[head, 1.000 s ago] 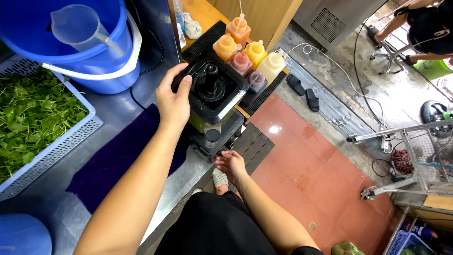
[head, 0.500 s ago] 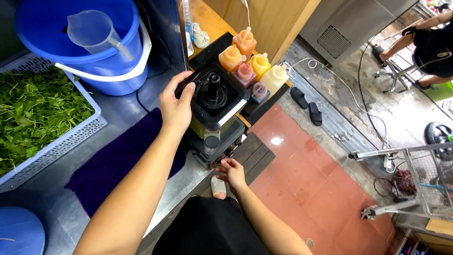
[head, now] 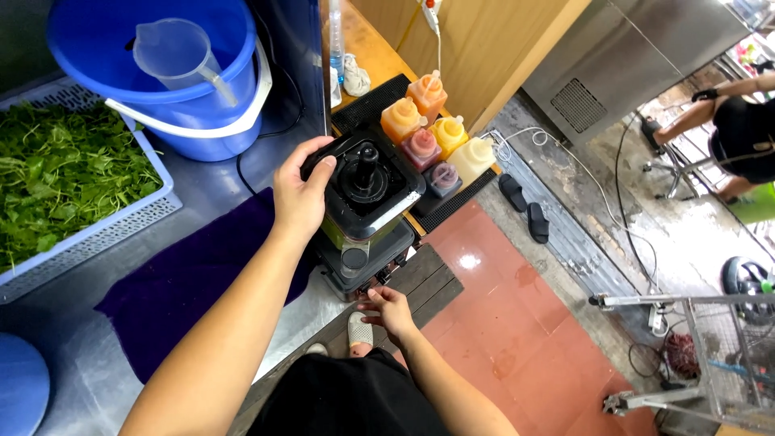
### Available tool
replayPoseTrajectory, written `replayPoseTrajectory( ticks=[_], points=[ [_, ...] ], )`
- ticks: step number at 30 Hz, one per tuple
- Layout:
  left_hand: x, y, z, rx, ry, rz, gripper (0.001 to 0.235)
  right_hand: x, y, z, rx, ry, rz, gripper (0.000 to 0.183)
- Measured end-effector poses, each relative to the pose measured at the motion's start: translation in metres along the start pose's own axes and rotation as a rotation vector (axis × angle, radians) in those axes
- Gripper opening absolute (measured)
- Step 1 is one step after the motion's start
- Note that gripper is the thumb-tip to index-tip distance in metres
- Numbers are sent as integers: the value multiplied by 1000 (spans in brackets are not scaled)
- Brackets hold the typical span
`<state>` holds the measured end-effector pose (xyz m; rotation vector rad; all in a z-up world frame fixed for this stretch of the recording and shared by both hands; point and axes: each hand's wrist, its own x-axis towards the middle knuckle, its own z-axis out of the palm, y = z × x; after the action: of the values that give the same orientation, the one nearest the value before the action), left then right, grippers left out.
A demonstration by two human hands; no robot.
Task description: Blending green herbs and filtering the liquid into a container.
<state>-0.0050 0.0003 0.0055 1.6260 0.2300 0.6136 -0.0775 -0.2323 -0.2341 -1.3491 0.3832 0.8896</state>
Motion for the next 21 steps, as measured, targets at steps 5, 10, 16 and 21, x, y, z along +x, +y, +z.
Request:
replayPoseTrajectory(
  ticks=[5,10,16,21],
  points=[
    [-2,6,2,-46,8,-23,26,-10,-9,-4,-333,72,-102,32],
    [-2,-3,7,-81,62,-38,25,-96,-100,49,-739,190,-761,26],
    [-3,-11,7,-114,104,-32,24,-111,-119,110,-171,-200,-952,30],
    [17,-9,11,-73,169,16,23,-92,-131,123,96,-69,-896,29]
  ],
)
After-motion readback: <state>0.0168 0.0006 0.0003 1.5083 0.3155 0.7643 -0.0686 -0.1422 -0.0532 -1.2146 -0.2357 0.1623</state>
